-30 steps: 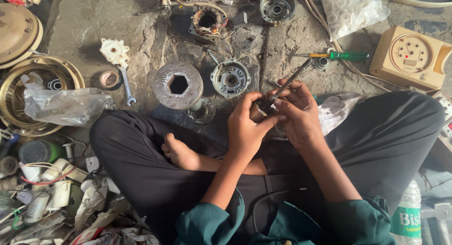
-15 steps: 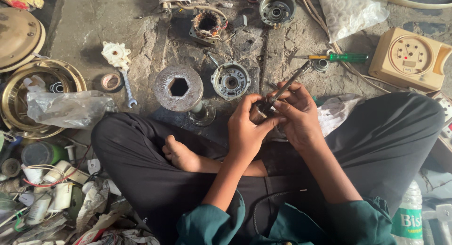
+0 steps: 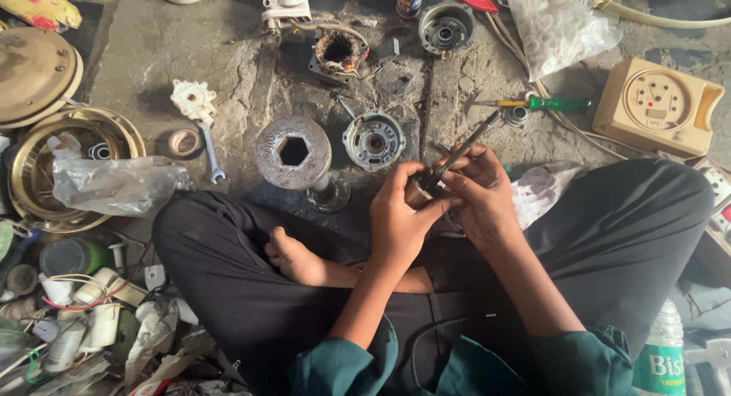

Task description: The person sits on the floor and uses a screwdriver to clean and adjust a small cylindrical motor housing. They wipe the part with a cloth, remove a small metal ring, and reinsert it into the housing while handling other disassembled fan components nearby.

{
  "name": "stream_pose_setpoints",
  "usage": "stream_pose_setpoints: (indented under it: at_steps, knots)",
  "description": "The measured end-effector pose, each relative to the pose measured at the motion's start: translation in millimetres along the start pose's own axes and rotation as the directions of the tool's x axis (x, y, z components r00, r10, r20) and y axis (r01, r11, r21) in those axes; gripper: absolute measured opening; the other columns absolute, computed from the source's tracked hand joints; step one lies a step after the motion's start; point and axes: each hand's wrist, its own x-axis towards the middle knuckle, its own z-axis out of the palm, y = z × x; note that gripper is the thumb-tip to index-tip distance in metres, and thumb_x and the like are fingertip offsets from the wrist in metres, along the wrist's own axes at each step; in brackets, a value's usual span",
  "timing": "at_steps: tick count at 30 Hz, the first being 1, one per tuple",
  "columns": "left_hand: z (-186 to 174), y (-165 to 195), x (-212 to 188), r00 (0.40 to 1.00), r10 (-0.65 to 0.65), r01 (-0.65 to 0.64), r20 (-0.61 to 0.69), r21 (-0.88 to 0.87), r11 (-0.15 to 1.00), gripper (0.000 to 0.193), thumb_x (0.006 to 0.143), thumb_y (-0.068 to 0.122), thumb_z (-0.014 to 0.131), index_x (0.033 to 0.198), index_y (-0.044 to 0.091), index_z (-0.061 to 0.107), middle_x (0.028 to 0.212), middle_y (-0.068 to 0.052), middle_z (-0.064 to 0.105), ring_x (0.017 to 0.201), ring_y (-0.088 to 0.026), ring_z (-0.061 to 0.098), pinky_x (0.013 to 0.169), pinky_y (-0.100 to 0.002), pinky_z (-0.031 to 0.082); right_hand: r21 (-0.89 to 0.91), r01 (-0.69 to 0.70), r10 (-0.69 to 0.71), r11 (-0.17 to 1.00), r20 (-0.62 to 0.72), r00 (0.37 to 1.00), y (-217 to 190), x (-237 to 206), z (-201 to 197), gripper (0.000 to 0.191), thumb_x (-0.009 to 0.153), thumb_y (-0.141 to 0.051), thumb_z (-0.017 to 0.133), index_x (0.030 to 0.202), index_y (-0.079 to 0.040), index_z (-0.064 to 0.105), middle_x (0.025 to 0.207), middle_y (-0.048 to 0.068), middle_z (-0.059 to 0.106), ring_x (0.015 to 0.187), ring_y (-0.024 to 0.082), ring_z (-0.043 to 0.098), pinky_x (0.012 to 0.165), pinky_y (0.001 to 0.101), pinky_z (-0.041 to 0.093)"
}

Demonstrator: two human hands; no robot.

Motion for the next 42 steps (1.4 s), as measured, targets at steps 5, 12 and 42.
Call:
stream_pose_setpoints:
  at_steps: [5,12,42]
  knots:
    - [1,1,-1,0.999,-0.032,0.031,0.019,0.033,0.999,0.056,0.071,0.03,0.093,0.111,0.006,0.063,0.09,-0.009,0.073,0.077,-0.018,0.074,0.069,-0.033,0.059,-0.001,0.116,-0.116,0.993,-0.079,0.99,-6,7,-10,0.035,0.095,0.01,0.066,0.123,-0.006,0.054,0.108,0.009,0.067,0.1,0.019,0.067,0.081,0.0316,0.056]
    - [1,0,1,0.991,-0.077,0.057,0.113,0.171,0.984,0.056,0.067,0.03,0.095,0.107,0.006,0.065,0.077,-0.007,0.069,0.065,-0.019,0.068,0.06,-0.035,0.055,-0.113,0.229,-0.245,0.967,-0.161,0.956,-40,16,-20,0.034,0.097,0.008,0.066,0.129,-0.001,0.063,0.113,0.008,0.068,0.102,0.017,0.063,0.085,0.0286,0.049]
    - [-1,-3,1,0.974,-0.138,0.102,0.181,0.194,0.976,0.05,0.069,0.029,0.092,0.105,0.008,0.063,0.075,-0.007,0.065,0.063,-0.022,0.065,0.06,-0.037,0.053,-0.152,-0.003,-0.026,0.988,-0.192,0.981,-70,20,-63,0.009,0.097,0.004,0.066,0.105,0.002,0.07,0.104,0.013,0.073,0.094,0.018,0.071,0.085,0.0287,0.059]
